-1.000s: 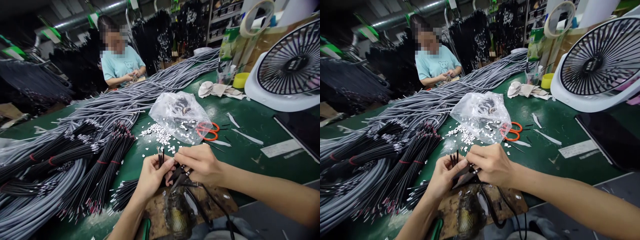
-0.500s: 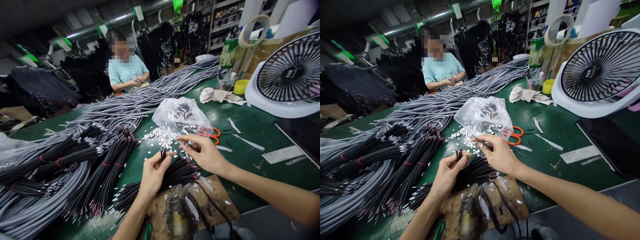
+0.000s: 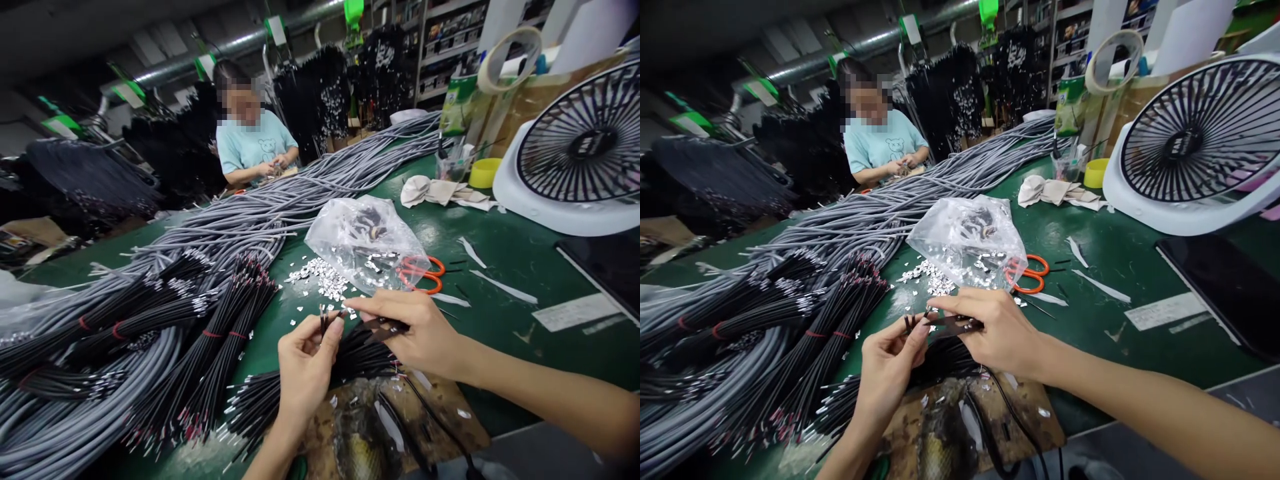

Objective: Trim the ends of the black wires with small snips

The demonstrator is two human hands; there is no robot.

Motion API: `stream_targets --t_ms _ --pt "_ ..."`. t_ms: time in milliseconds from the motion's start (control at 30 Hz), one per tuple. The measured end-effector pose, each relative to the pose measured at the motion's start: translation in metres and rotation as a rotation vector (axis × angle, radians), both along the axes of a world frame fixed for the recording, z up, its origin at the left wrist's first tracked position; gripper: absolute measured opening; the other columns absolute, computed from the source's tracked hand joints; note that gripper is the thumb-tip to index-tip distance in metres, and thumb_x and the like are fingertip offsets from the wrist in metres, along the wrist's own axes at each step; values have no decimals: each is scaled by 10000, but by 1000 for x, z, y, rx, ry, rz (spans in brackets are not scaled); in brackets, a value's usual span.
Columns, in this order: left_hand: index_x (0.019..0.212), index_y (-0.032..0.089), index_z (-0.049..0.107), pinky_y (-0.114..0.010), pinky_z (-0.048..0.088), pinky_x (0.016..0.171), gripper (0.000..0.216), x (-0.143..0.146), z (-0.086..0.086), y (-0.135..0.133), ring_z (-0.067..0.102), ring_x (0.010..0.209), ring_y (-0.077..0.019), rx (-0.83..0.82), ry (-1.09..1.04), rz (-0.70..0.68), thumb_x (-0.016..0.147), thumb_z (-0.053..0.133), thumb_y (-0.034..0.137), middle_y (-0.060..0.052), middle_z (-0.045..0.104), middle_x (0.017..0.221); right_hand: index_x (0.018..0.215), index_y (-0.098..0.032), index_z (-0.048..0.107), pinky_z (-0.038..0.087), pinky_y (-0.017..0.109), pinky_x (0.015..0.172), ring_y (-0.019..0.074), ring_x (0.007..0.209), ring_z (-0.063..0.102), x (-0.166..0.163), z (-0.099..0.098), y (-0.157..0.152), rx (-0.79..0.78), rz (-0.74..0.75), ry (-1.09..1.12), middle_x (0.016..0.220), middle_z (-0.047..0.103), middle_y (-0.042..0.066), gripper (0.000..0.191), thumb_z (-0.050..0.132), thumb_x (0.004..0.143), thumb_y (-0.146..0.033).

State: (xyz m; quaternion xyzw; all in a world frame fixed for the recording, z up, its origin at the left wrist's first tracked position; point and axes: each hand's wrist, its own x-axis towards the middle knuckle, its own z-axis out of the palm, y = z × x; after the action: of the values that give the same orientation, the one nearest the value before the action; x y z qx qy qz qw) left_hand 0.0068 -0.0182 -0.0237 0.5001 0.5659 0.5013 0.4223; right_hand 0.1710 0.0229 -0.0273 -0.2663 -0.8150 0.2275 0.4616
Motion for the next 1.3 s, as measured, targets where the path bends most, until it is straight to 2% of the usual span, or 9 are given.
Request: stream_targets --t_ms 133,233,300,400,500,933,1200,1233,1300 --pt "810 124 689 -189 257 389 224 -1 -1 0 335 429 -55 59 43 69 698 661 316 38 455 524 1140 -164 569 455 224 585 111 640 559 1 0 -4 4 -34 -86 799 629 36 378 501 774 -98" --pt "768 137 701 -196 278 411 165 -2 1 -2 371 472 -70 116 122 86 704 658 282 17 498 569 1154 -189 564 457 241 606 125 662 578 2 4 -7 20 -139 -145 839 632 31 406 605 758 -269" --pt "752 145 702 -200 295 430 133 -2 2 -4 404 510 -87 159 164 112 704 660 261 9 511 586 1117 -210 592 451 242 634 122 684 590 3 6 -7 102 -219 -154 868 640 27 364 600 775 -335" --pt "745 159 701 -210 327 467 88 -2 1 -6 447 558 -107 213 202 133 703 663 227 6 526 606 1049 -221 630 432 236 652 112 710 602 4 8 -6 284 -330 -195 879 660 16 249 560 821 -292" --pt "746 168 698 -219 347 494 64 -2 0 -6 462 566 -110 251 227 137 708 659 201 7 541 618 1039 -206 632 417 241 630 113 717 609 5 8 -6 390 -393 -256 871 675 11 236 564 822 -270" --pt "722 181 703 -238 386 573 58 -1 3 -6 510 603 -126 315 295 123 693 661 153 2 603 636 1042 -201 620 374 273 570 120 694 600 5 5 -9 514 -412 -347 859 680 15 234 560 823 -257" --pt "741 181 698 -217 340 514 53 -1 -1 -6 465 563 -106 287 387 88 710 655 184 10 582 622 1077 -147 608 313 288 500 114 633 563 9 0 -13 722 -391 -479 901 688 17 268 549 819 -186" --pt "746 180 698 -215 334 512 58 -1 -1 -5 458 563 -105 264 383 75 716 651 195 11 575 621 1074 -140 608 319 287 508 120 648 568 9 -1 -13 708 -368 -491 900 687 23 263 536 825 -183" --pt "742 173 695 -212 320 506 82 -4 0 -3 438 558 -101 194 343 35 736 634 229 16 543 600 1047 -156 619 341 277 532 125 664 576 8 -1 -11 571 -320 -468 854 684 22 235 510 845 -202"
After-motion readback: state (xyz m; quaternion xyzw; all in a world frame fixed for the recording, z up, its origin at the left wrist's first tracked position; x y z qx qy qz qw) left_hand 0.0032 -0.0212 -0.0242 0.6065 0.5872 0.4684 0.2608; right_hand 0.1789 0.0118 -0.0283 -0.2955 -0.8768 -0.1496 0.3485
